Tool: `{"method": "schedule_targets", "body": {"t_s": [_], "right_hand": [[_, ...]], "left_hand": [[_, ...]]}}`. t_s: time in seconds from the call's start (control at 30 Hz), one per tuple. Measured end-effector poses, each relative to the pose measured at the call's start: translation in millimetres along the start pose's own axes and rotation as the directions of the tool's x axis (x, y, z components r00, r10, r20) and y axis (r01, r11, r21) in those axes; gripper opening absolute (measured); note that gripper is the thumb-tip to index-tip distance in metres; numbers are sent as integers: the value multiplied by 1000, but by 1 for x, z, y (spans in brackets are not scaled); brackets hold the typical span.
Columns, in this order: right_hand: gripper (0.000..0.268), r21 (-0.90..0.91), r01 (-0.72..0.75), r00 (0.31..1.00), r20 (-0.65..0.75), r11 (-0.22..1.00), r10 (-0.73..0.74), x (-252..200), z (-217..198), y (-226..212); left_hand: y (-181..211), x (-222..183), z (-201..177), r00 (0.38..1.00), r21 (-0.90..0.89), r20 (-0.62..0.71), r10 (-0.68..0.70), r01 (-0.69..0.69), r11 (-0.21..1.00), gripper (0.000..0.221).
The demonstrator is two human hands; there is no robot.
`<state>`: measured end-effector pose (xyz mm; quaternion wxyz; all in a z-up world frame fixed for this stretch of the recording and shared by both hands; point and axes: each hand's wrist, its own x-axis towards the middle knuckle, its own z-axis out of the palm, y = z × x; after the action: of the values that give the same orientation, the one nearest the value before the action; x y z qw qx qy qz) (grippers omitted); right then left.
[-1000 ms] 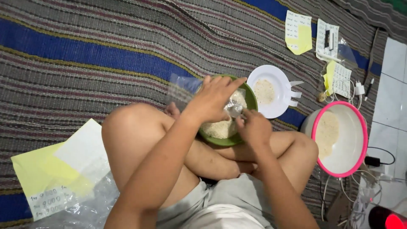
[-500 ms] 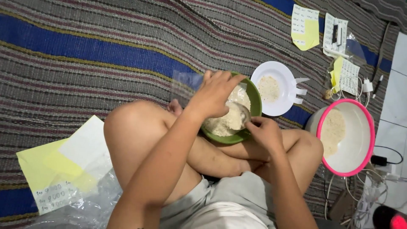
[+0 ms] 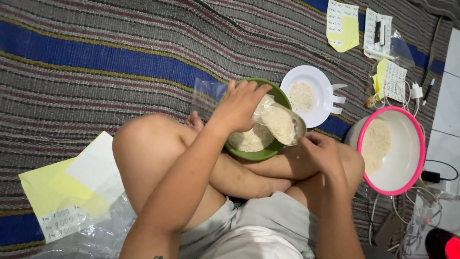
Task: Scooping rice from a bowl into small plastic bags while sitting on the floor.
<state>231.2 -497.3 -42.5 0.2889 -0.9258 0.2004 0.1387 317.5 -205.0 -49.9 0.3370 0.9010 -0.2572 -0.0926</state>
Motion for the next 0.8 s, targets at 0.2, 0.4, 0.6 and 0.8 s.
{"method": "schedule_targets", "body": {"t_s": [0.2,0.4,0.6,0.8], "right_hand": [[29,-211,-161,986,-74,964,149,-33,-49,-49],[19,81,-118,992,-29,990,121,-20,-47,-44],[23,22,-106,993,60,994,105,-12,-47,-57],[31,-75,92,987,141,993,-81,-4,-61,-75]], "left_hand": [[5,2,6,1000,82,30,-4,1,997,101],[7,6,7,999,62,29,16,-17,998,106],[12,6,1,998,24,56,29,-30,999,104],[20,4,3,996,-66,43,81,-78,995,91]]}}
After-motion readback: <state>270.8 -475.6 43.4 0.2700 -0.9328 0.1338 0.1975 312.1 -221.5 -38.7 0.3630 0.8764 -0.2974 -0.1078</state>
